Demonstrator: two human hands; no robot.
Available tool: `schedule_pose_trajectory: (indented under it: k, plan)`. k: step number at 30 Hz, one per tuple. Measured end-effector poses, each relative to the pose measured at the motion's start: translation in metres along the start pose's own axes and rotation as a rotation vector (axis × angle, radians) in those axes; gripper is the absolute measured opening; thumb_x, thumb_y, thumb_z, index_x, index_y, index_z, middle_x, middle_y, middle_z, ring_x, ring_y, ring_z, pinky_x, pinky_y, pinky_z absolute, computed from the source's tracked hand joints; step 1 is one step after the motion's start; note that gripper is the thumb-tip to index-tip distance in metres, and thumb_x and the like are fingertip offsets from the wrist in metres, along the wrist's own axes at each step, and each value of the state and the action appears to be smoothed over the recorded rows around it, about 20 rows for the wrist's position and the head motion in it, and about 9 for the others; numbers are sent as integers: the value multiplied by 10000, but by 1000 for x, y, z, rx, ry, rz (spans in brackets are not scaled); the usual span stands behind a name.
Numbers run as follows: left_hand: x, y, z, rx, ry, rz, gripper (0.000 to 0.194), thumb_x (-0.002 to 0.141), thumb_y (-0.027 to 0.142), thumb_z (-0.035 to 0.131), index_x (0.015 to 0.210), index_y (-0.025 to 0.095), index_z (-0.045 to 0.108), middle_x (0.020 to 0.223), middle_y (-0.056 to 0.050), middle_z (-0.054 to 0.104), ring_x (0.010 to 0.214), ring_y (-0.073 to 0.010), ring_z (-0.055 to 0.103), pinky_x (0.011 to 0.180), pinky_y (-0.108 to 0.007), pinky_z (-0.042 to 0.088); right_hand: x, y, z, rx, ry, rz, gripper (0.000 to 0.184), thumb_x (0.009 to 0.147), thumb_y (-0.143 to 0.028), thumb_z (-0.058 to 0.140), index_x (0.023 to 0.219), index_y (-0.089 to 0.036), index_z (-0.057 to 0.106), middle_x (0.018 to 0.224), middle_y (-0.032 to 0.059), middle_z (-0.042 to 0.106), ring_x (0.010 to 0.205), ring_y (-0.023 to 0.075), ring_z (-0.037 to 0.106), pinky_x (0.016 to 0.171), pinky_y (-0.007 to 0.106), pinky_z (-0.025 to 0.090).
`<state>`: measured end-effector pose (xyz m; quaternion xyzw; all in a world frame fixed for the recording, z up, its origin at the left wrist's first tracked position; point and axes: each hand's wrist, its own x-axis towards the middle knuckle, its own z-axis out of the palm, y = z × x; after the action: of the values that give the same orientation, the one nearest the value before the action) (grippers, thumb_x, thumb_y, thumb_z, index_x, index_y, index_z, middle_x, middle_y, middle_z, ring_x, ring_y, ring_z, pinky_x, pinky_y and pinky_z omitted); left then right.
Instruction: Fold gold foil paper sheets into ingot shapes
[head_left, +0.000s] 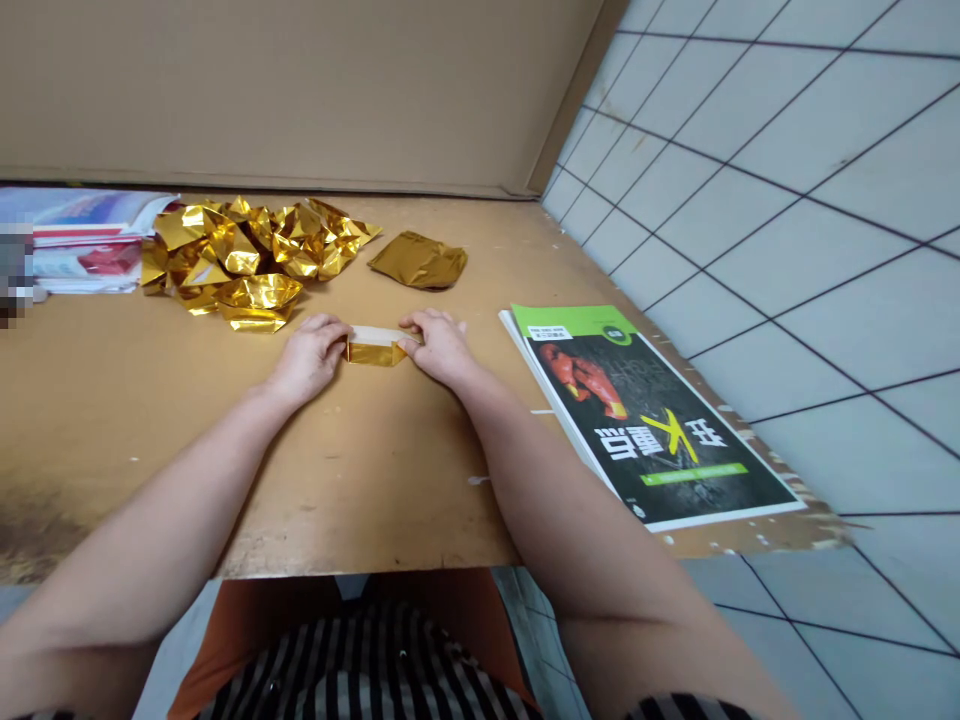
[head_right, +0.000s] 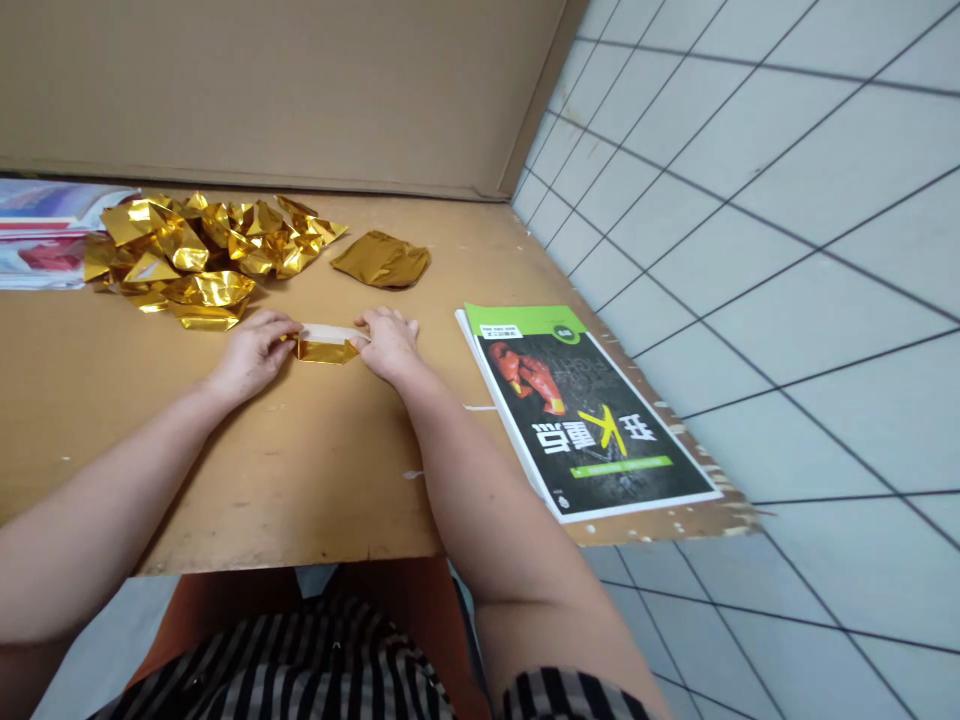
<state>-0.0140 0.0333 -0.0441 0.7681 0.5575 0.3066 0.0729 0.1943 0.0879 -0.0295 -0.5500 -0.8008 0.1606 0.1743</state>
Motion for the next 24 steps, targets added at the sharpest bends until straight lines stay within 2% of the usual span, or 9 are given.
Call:
schedule_pose_trajectory:
  k: [3, 8, 12, 16, 20, 24]
  plan:
    - [2, -6, -5, 54, 6, -65, 245, 853, 217, 531, 1009, 194, 719, 976, -73, 659, 951, -236, 613, 896, -385, 515, 1, -1, 0, -2, -13, 0, 242, 829, -241, 603, 1057, -234, 684, 1109, 100, 665, 1083, 294, 541, 904, 448, 343]
    - [4, -7, -3, 104, 20, -73, 235, 875, 297, 547, 1009, 198, 712, 975, -76, 656, 950, -251, 590, 903, -409, 497, 2, -2, 1, -2, -14, -13, 242, 825, -223, 598, 1049, -241, 691, 1113, 99, 664, 1095, 300, 528, 900, 448, 345]
    - [8, -7, 1, 138, -23, -108, 264, 829, 294, 603, 1053, 199, 704, 992, -82, 650, 962, -267, 572, 914, -427, 488, 2, -4, 0, -7, -23, -14, 243, 828, -232, 591, 1047, -245, 697, 1091, 98, 662, 1084, 297, 526, 887, 442, 353]
    - [13, -11, 6, 107, -23, -158, 319, 784, 281, 633, 1083, 194, 703, 976, -77, 624, 989, -271, 565, 921, -420, 488, 3, -4, 2, -2, -20, -24, 258, 822, -212, 576, 1049, -241, 695, 1074, 98, 668, 1073, 295, 523, 884, 445, 353]
    - [17, -16, 9, 39, 4, -149, 284, 751, 293, 641, 1015, 222, 720, 885, -45, 596, 959, -256, 562, 894, -399, 504, 4, -2, 4, 17, -10, -33, 257, 805, -201, 571, 1027, -240, 694, 1038, 88, 675, 1039, 290, 521, 879, 450, 347]
    - [19, -15, 6, -14, -22, -197, 228, 726, 282, 657, 939, 221, 712, 851, -36, 591, 957, -252, 560, 890, -401, 503, 5, -4, 5, 31, -8, -36, 226, 791, -189, 562, 969, -245, 689, 1015, 76, 674, 1018, 283, 520, 877, 443, 349]
